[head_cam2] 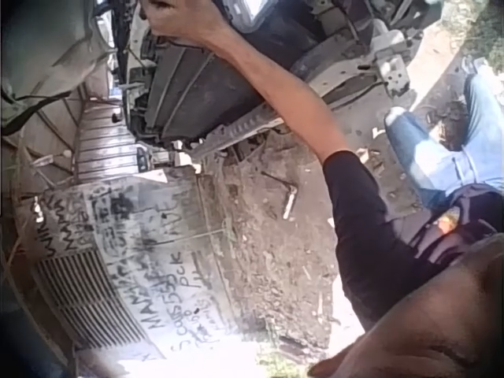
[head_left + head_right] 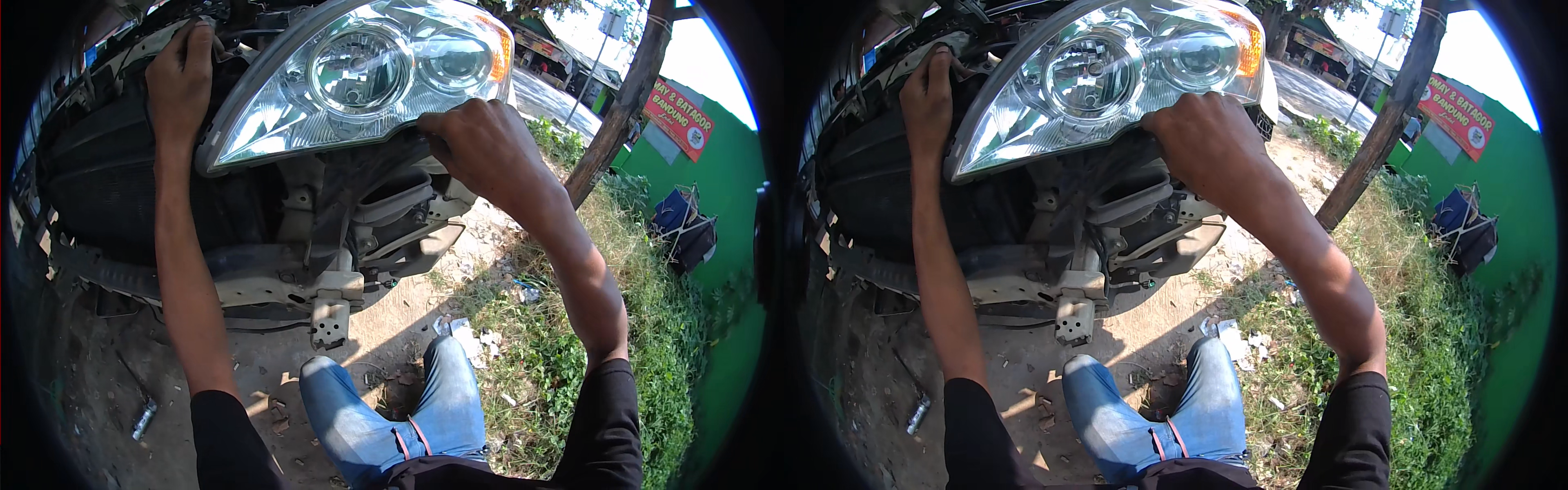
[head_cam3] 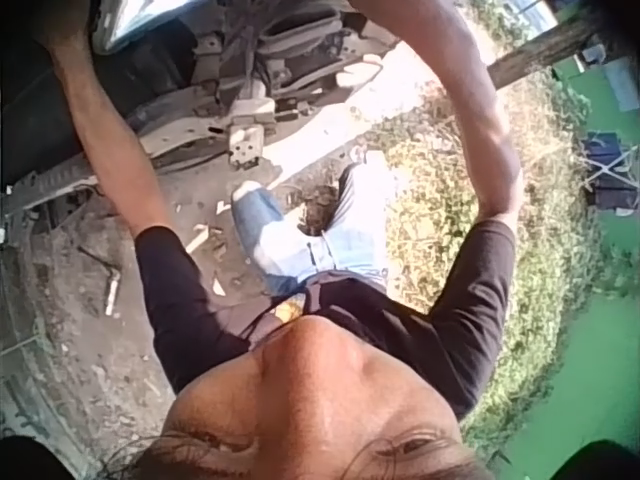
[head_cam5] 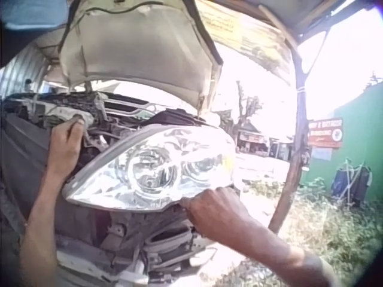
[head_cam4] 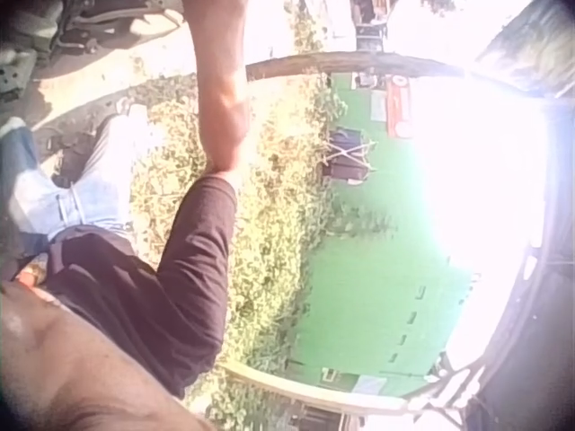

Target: The recorder is using a small tool to adjust or repair a headlight assembly on a car.

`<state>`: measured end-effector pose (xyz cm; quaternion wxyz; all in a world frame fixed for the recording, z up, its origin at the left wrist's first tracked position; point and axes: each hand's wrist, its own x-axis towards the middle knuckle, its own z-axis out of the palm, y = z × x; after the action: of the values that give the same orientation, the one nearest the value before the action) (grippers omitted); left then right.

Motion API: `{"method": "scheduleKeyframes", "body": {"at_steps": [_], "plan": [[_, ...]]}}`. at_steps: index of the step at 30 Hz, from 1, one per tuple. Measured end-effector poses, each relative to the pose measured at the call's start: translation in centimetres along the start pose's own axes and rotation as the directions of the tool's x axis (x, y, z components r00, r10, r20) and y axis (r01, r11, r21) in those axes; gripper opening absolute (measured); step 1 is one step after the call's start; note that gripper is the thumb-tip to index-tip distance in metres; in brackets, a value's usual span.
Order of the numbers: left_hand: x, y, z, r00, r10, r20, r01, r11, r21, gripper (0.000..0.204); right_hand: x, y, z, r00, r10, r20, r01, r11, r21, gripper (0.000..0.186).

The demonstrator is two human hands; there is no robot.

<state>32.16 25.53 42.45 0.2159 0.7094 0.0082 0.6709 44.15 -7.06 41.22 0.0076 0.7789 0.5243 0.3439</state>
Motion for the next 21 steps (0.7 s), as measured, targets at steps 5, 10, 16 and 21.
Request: {"method": "scheduleKeyframes", "body": {"at_steps": [5, 10, 16, 21], "plan": [[-0.2, -0.7, 0.7, 0.997, 0.068, -0.038, -0.068, 0.998, 0.011, 0.038, -0.5, -0.5, -0.1, 1.000, 0.011, -0.005, -0.011, 0.996, -0.093, 0.014], [-0.4, -0.3, -0.1, 1.000, 0.005, -0.010, -0.006, 1.000, -0.026, 0.038, -0.9, -1.0, -0.8, 0.999, 0.023, 0.029, -0.021, 0.997, -0.078, 0.022], [-0.2, -0.2, -0.2, 0.999, 0.035, 0.012, -0.036, 0.998, 0.053, 0.038, -0.9, -0.9, 0.6, 0.997, 0.002, -0.076, -0.008, 0.997, -0.072, 0.017], [-0.3, -0.1, 0.3, 0.999, -0.004, -0.045, 0.004, 1.000, -0.010, 0.038, -1.5, -1.2, 0.2, 0.997, 0.067, -0.033, -0.066, 0.997, 0.037, 0.012]]}}
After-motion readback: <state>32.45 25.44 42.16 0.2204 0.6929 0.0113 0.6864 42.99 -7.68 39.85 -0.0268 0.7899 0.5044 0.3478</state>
